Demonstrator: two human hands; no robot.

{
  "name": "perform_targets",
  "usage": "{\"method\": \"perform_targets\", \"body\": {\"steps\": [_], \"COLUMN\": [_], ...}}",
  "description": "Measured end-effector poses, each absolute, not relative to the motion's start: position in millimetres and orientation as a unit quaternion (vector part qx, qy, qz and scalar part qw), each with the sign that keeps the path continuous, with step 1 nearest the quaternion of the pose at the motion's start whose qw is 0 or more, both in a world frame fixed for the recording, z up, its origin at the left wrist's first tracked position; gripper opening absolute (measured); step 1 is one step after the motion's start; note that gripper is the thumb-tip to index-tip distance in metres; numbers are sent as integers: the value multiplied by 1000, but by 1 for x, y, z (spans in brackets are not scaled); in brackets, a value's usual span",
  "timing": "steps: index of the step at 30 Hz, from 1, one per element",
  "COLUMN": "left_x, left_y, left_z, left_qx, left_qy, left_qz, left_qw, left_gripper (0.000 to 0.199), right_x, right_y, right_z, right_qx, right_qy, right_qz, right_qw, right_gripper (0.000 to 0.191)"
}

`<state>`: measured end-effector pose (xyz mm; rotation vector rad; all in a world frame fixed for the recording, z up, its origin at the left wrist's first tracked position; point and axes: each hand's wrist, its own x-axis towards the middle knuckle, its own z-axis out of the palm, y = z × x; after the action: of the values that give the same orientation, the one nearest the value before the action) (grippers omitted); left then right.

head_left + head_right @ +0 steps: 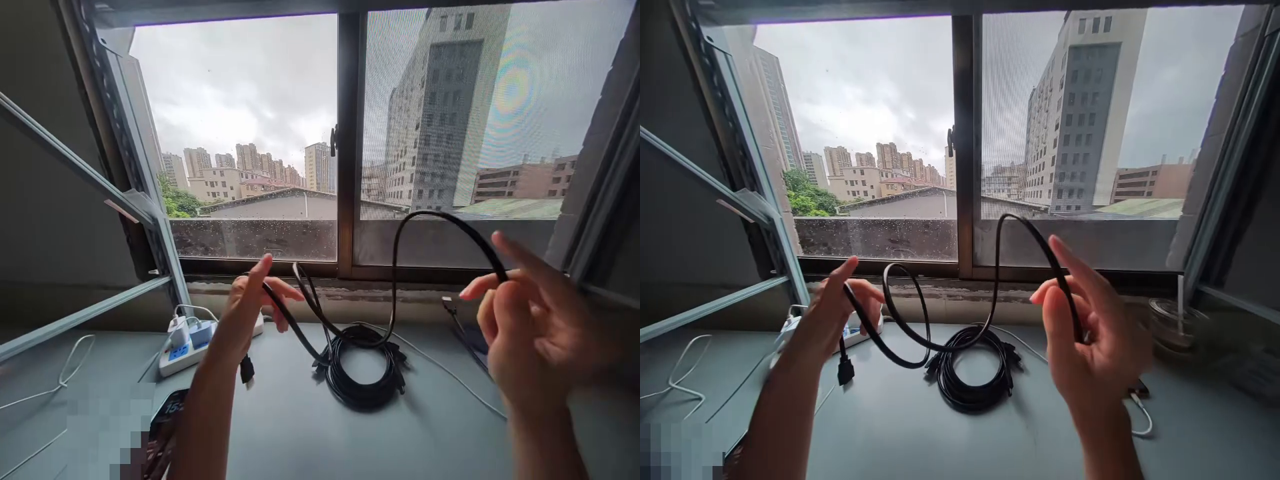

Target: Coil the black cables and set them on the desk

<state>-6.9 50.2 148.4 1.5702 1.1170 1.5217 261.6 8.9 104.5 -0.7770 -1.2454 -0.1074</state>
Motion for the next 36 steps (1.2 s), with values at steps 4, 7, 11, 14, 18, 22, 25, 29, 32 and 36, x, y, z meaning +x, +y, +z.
{"method": "perform_targets", "body": {"steps": [4,7,11,14,18,22,25,29,32,36], "left_x": [20,38,50,41,12,6,29,60,64,61], "left_y": [36,31,41,49,39,25,35,61,67,55], "left_z": [142,135,125,127,141,147,134,111,108,115], "left_qx": [668,664,648,675,714,735,766,689,616,473], "left_qy": [416,357,322,340,359,304,315,327,318,294], "left_qz": [458,434,460,432,421,560,531,599,621,700], "left_qw": [414,492,514,492,429,232,176,244,367,447], "left_gripper": [63,65,68,68,56,53,81,21,30,65], "right_x": [232,211,199,207,230,240,237,236,239,230], "right_y": [6,4,8,12,9,6,7,14,23,35], "right_z": [102,103,103,103,106,109,110,109,107,106], "right_qx": [-308,-327,-372,-374,-402,-387,-313,-269,-284,-384], "right_qy": [-694,-763,-791,-779,-730,-702,-714,-664,-603,-613], "right_qz": [-38,-30,73,111,100,70,8,-31,1,117], "right_qw": [649,557,481,491,543,593,626,697,745,681], "right_gripper": [42,72,69,49,36,36,39,44,38,53]}}
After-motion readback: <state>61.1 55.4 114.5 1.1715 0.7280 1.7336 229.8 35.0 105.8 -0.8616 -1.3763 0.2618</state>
